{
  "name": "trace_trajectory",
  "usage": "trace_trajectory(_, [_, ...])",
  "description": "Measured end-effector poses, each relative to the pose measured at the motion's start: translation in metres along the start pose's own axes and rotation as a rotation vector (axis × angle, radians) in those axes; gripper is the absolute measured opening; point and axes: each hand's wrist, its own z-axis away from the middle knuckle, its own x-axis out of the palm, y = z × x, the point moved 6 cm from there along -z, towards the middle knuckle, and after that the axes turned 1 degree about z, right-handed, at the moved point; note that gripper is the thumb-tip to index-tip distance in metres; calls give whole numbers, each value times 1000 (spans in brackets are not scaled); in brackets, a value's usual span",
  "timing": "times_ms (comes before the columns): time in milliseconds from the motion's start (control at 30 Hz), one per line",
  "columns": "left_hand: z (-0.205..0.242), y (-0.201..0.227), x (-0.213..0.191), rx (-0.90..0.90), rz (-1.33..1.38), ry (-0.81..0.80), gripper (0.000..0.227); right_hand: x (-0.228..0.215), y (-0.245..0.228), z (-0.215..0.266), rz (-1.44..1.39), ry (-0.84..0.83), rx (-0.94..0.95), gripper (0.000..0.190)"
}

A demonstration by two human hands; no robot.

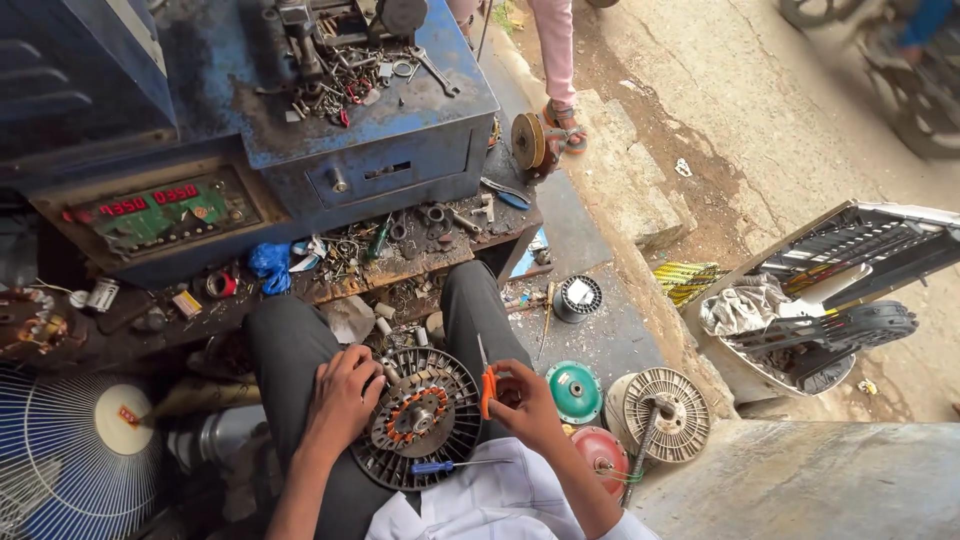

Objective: Winding copper coils and applying insulation to a ceiling fan motor stator.

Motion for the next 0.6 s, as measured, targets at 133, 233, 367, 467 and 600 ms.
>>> trace_trajectory(133, [2,4,1,67,11,6,14,10,5,2,-86,-27,-8,43])
trace_trajectory(233, [6,5,-2,95,-29,51,15,15,1,5,-93,-31,-11,43])
trace_trajectory(367, [32,-9,-29,-260,388,336,14,18,4,9,-267,-31,47,44])
trace_trajectory(467, [81,40,-16,-173,817,625,13,49,-10,27,-295,-132,-48,49])
trace_trajectory(600, [105,113,-21,-90,653,600,14,85,-30,38,-493,-210,-2,51])
